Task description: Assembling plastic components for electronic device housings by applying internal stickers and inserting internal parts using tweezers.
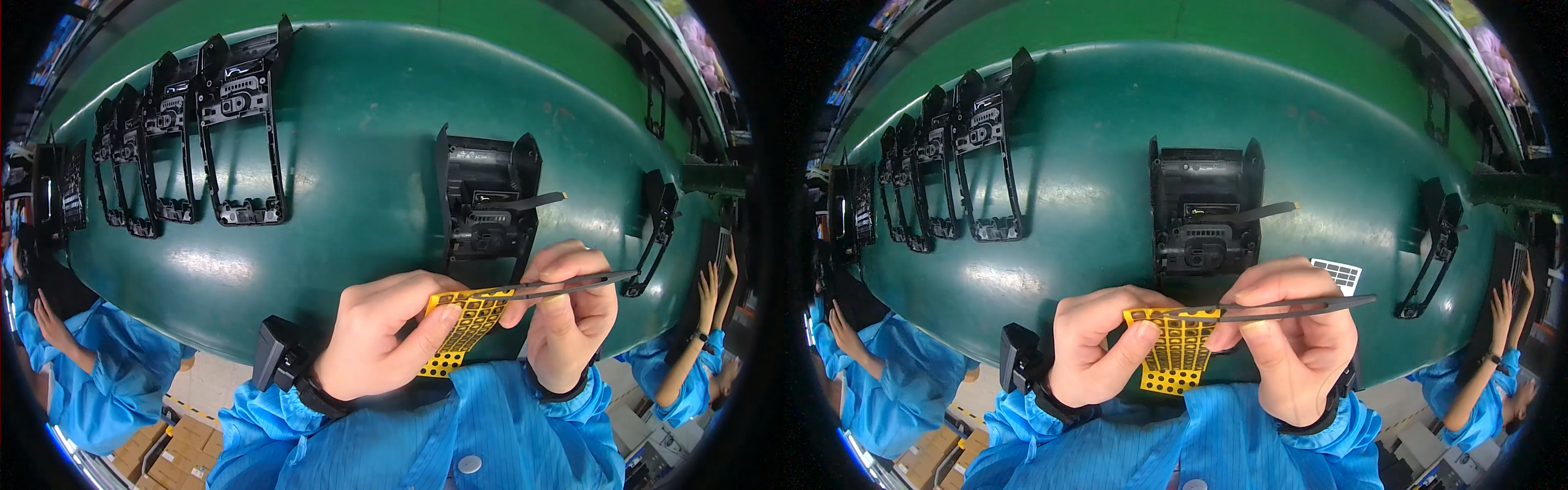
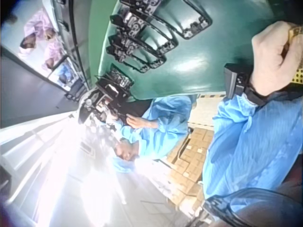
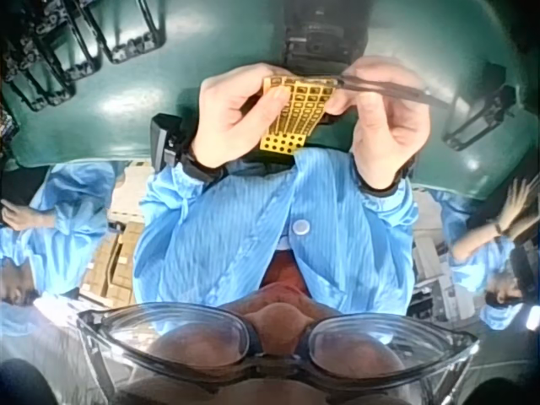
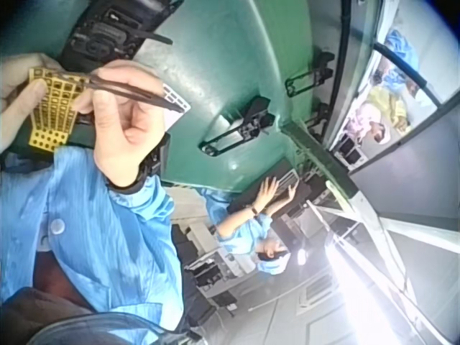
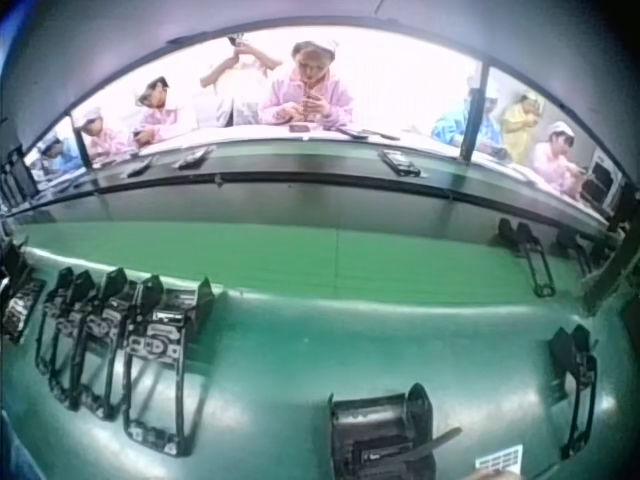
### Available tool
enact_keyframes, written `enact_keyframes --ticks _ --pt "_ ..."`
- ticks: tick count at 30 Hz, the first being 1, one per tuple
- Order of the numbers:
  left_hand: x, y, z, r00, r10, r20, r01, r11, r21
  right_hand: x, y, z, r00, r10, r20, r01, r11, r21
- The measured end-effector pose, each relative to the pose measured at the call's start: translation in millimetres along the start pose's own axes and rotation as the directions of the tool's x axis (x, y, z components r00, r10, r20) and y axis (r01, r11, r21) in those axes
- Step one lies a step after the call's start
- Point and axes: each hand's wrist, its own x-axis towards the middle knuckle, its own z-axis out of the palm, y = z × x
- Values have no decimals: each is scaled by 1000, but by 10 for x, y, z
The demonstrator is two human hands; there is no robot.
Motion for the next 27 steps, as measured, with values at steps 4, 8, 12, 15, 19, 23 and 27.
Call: enact_keyframes --ticks 4,8,12,15,19,23,27 --pt "-10 0 4 1000 -16 -9 16 1000 1 49 -36 -47 996 -36 -77 33 999 -41" --pt "1 63 -35 993 -105 55 103 994 43 119 56 -155 985 -19 -169 0 994 -111" --pt "-4 68 -28 993 -104 53 102 994 40 127 115 -177 991 2 -131 -15 995 -97" --pt "-3 70 -28 994 -100 49 98 994 36 132 120 -184 992 11 -126 -25 994 -107" --pt "1 85 -29 990 -131 52 129 990 52 130 132 -192 991 21 -129 -34 995 -99" --pt "0 74 -30 991 -119 55 117 992 41 127 146 -199 991 18 -131 -32 993 -109" --pt "-2 67 -26 992 -118 48 116 993 34 122 145 -199 991 24 -131 -39 994 -106"
